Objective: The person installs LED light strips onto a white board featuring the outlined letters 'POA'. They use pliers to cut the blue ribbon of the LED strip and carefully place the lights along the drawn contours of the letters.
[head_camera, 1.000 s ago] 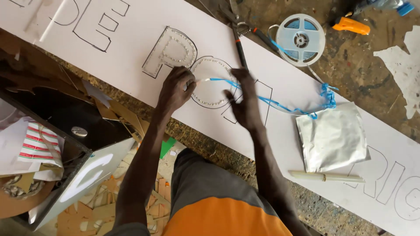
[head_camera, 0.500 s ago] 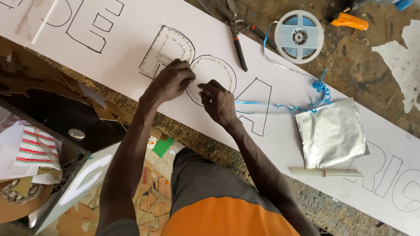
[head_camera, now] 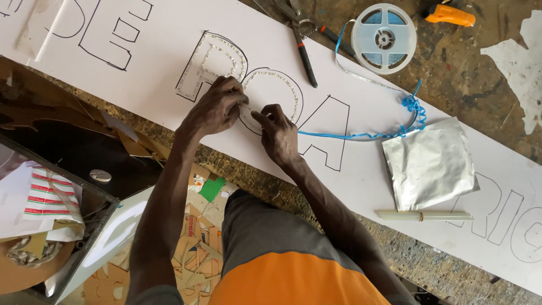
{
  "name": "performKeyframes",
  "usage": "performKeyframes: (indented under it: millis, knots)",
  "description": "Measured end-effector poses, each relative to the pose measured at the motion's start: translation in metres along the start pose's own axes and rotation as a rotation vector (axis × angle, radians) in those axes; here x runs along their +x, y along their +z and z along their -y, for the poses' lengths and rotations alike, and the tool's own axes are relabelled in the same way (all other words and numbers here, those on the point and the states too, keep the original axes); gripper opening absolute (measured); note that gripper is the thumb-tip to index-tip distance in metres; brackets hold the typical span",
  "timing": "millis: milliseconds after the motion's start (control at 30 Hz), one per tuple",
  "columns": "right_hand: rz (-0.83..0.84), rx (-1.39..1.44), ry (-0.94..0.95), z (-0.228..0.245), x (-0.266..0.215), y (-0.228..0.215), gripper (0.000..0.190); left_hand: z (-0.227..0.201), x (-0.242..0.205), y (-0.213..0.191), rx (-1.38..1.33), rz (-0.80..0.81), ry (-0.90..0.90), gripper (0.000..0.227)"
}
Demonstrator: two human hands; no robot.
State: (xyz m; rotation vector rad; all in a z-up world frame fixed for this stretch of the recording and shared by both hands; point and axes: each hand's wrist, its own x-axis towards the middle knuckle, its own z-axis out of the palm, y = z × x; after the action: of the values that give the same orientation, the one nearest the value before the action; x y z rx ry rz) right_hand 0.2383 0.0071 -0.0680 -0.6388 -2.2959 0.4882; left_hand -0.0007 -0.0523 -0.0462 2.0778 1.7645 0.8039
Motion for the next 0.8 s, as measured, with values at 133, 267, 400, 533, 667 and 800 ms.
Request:
performKeyframes:
  millis: [133, 267, 400, 533, 667, 800]
  knots:
    - [-0.054, 0.031, -0.003, -0.010, -0.007, 0.007, 0.046, -0.001, 0.009, -0.011, -0.138, 0.075, -0.066, 0.010]
    - [-0.065, 0.057, 0.045, -0.015, -0.011, 0.010, 0.047, 0.005, 0.011, -0.008, -0.147, 0.061, -0.067, 0.004]
    - [-0.066, 0.059, 0.046, -0.014, -0.008, 0.006, 0.046, 0.003, 0.017, -0.009, -0.170, 0.045, -0.091, 0.004]
    - [-0.077, 0.109, 0.072, -0.014, -0.005, 0.007, 0.047, 0.006, 0.018, -0.010, -0.167, 0.071, -0.142, 0.007]
    - [-0.072, 0.141, 0.100, -0.016, -0.003, 0.009, 0.048, 0.007, 0.017, -0.012, -0.176, 0.081, -0.193, 0.006]
    - [-0.054, 0.176, 0.140, -0.019, 0.009, 0.002, 0.039, 0.012, 0.015, -0.006, -0.158, 0.068, -0.210, 0.006]
